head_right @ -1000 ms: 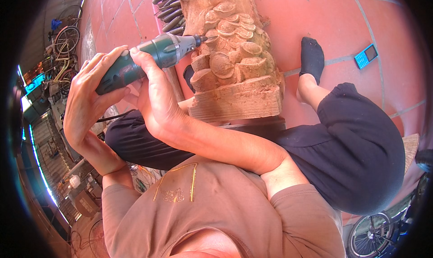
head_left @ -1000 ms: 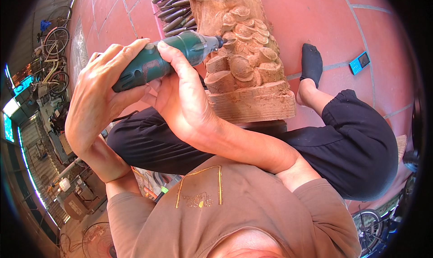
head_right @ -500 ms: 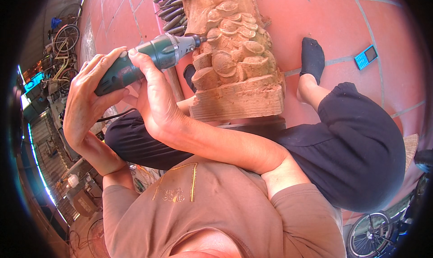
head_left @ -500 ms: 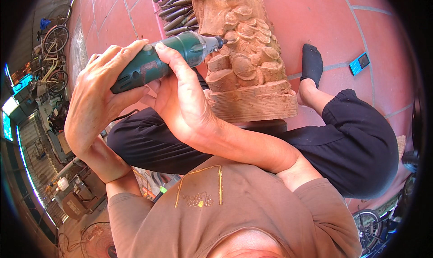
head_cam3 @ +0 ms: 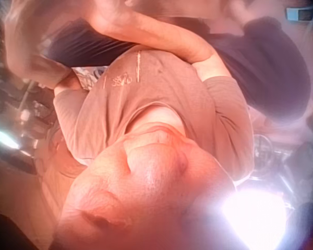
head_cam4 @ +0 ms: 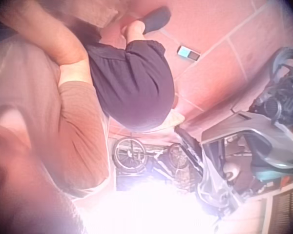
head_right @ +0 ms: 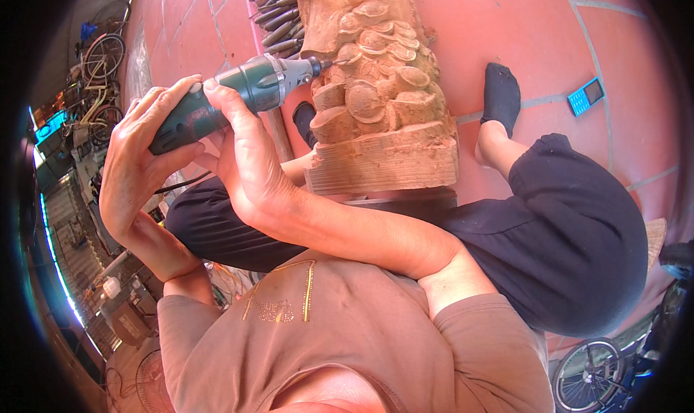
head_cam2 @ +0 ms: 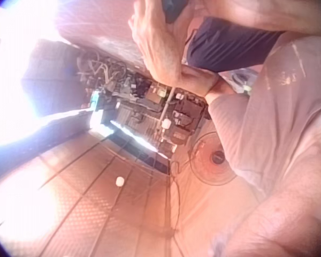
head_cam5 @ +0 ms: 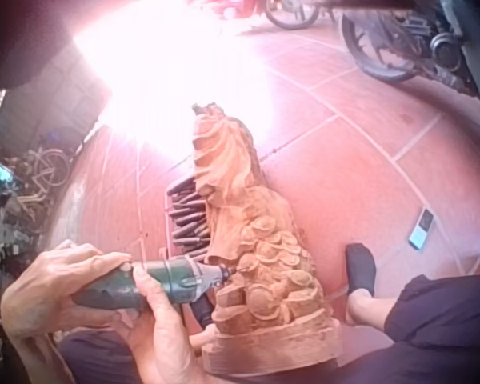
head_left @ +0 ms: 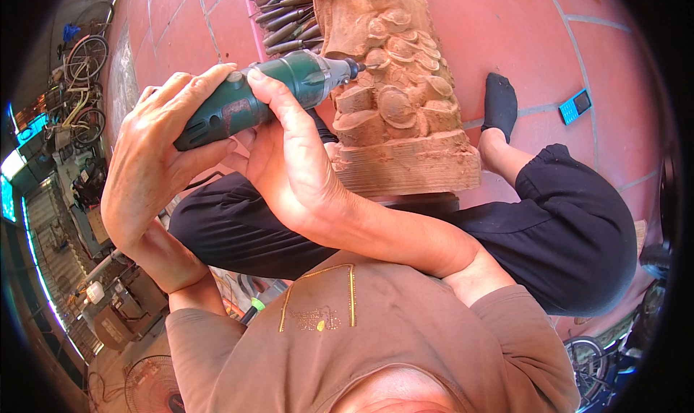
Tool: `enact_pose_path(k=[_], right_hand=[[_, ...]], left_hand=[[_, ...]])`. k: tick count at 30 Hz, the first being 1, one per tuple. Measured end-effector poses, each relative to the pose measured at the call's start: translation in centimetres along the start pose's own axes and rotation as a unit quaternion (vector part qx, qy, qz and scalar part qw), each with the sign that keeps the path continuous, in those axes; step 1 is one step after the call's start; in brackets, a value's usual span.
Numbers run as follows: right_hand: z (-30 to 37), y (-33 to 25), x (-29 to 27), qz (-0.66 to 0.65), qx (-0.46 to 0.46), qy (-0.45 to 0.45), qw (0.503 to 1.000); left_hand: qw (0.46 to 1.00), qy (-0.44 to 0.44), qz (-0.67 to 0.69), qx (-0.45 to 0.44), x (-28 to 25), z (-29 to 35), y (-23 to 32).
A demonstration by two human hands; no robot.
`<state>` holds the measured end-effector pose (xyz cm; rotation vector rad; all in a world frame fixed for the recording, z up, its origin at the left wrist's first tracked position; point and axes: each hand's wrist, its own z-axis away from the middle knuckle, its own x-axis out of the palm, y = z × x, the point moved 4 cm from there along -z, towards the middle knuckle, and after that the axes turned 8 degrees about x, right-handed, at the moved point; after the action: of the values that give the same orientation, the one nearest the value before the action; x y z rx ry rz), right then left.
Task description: The person uses a handheld rotary tool to carve detailed patterns into a large piece of wood. They hold the tool with both hands and work on the surface, creating textured designs.
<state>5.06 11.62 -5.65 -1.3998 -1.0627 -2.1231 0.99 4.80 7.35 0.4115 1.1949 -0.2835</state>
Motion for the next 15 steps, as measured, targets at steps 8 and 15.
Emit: enact_pose_path(k=[8, 15], right_hand=[[0.06, 0.31, 0.65, -0.008, 0.015, 0.006, 1.000], [-0.32, 0.72, 0.06, -0.004, 0.017, 0.001, 1.000]], left_hand=[[1.000, 0.006, 0.001, -0.004, -0.06, 0.57, -0.41], [1.000, 0.008, 0.005, -0.010, 0.20, 0.91, -0.90]])
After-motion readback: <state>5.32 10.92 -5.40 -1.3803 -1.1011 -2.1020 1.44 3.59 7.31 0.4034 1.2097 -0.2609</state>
